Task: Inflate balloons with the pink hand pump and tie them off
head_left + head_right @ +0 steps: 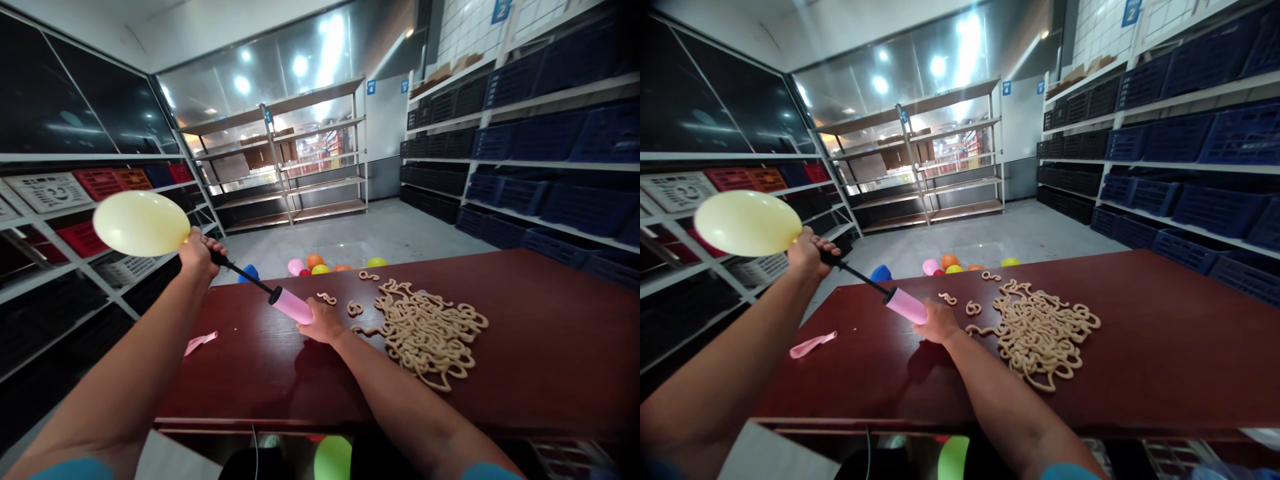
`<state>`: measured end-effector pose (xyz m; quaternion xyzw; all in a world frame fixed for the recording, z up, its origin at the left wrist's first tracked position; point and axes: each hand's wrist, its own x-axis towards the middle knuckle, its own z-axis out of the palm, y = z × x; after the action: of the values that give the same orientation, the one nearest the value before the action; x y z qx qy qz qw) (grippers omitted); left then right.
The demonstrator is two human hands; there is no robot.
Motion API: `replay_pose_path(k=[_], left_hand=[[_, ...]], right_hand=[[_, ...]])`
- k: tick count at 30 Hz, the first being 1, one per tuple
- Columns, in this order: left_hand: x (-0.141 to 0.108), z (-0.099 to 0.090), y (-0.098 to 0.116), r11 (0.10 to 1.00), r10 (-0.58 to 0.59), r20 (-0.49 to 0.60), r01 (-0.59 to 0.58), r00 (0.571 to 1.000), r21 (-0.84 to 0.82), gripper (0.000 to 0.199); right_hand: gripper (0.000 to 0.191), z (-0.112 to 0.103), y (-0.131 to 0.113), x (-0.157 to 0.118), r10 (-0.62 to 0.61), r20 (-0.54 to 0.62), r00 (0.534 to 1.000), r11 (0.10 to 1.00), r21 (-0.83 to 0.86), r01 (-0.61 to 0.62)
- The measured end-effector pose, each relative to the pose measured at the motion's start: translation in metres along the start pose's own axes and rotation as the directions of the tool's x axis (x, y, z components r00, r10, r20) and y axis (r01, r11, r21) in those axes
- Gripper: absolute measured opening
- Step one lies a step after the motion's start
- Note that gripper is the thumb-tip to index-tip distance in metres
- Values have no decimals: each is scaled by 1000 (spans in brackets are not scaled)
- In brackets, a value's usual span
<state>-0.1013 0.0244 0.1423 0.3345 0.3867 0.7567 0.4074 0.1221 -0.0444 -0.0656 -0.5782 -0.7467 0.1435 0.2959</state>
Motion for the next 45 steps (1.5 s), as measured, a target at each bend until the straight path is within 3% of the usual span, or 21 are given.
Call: replay_pose_path(k=[7,10,14,21,24,26,29,38,42,45], left_hand=[[-54,10,-74,985,-160,39,163,986,-63,38],[-68,12,-91,980,-185,70,190,980,-67,39],[-63,13,-80,983,-176,43,178,983,-50,37],[-16,3,-1,999,-13,11,14,1000,-30,30],[0,-3,17,999,23,3,-23,1000,-28,31],[3,-6,16,999,19,2,-19,1000,-34,31],[-4,-7,-5,998,-26,11,27,1000,-60,34],[-67,10,-90,982,-169,39,172,985,-84,38],[-72,12,-91,984,-154,53,158,987,-79,38],[-60,11,-64,992,-101,48,104,994,-65,37]], right_hand=[[37,5,5,-1,-16,-37,999,1000,-19,16],[38,5,4,-1,-9,-41,999,999,-33,8],[40,1,1,0,-28,-42,999,999,-21,27],[36,-3,-1,1,-44,-51,998,998,33,46],[39,-1,0,1,-20,-15,1000,999,50,21],[40,0,1,0,-6,-3,1000,999,44,6],[40,0,3,-2,3,1,1000,999,34,-3],[38,5,5,0,-14,-30,999,1000,-23,13],[40,2,4,0,-31,-56,998,999,-21,30],[37,-1,2,0,-64,-78,995,998,-6,64]])
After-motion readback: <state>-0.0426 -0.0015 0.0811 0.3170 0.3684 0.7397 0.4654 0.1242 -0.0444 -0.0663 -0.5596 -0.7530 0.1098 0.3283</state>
